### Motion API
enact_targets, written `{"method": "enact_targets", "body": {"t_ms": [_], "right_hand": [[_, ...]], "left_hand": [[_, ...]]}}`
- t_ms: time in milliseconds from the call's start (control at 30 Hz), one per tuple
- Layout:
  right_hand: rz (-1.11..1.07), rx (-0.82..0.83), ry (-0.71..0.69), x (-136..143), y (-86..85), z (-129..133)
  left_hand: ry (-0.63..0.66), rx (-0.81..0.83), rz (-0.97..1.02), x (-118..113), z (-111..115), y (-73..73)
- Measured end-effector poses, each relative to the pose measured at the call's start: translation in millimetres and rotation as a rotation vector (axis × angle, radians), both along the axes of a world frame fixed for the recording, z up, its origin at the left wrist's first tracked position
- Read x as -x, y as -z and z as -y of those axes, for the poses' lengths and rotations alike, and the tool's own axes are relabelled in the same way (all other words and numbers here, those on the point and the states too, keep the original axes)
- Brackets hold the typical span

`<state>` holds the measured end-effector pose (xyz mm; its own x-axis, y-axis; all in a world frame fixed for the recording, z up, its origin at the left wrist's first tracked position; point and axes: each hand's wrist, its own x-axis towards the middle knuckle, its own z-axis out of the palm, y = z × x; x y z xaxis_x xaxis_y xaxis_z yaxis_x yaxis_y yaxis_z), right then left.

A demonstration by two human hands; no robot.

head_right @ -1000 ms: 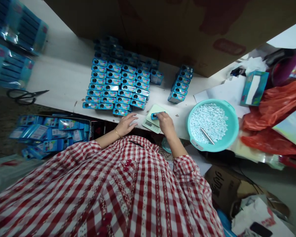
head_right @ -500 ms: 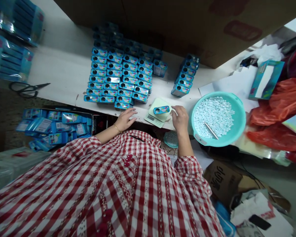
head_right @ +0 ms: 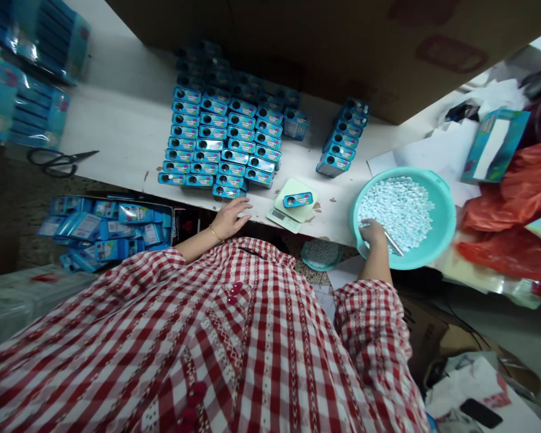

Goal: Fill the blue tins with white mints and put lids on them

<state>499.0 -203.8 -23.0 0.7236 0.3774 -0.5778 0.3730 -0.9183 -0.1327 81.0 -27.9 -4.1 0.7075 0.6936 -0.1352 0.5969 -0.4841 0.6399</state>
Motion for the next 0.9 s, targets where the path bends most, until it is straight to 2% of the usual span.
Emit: {"method": "enact_targets", "body": {"t_ms": [67,233,333,400,500,600,667,767,833,900], "right_hand": [[0.008,-0.076,0.021,-1,5.5,3],[-0.050,-0.430,0.286,0,4.8,24],[-0.073,-0.673,0.386,11,-10.8,23],[-0.165,-0.844,0.382,31,-27.6,9],[-0.330,-0.892,0.155,74,-52.3,-29],[-0.382,-0.859,-0.116,119,-64.7,-71],[-0.304,-0.838,-0.310,141,-65.5,-92],[-0.158,-0.788,-0.578,160,-62.4,-109],[-0.097,-0.730,-0.693,167,-60.9,-112],[-0.058,-0.686,-0.745,169,-60.7,-112]], "left_hand": [[-0.005,-0.003,0.008,-2,0,0.6],[-0.019,0.010,0.040,-4,0,4.6],[-0.008,0.031,0.080,-6,0,6.9],[0.002,0.049,0.100,-8,-1,7.7],[0.019,0.069,0.129,-15,0,7.8],[0.035,0.073,0.163,-20,0,7.8],[0.037,0.066,0.174,-21,1,8.2],[0.022,0.052,0.169,-16,1,9.2],[0.006,0.054,0.155,-11,1,9.7],[-0.012,0.062,0.142,-7,2,10.0]]}}
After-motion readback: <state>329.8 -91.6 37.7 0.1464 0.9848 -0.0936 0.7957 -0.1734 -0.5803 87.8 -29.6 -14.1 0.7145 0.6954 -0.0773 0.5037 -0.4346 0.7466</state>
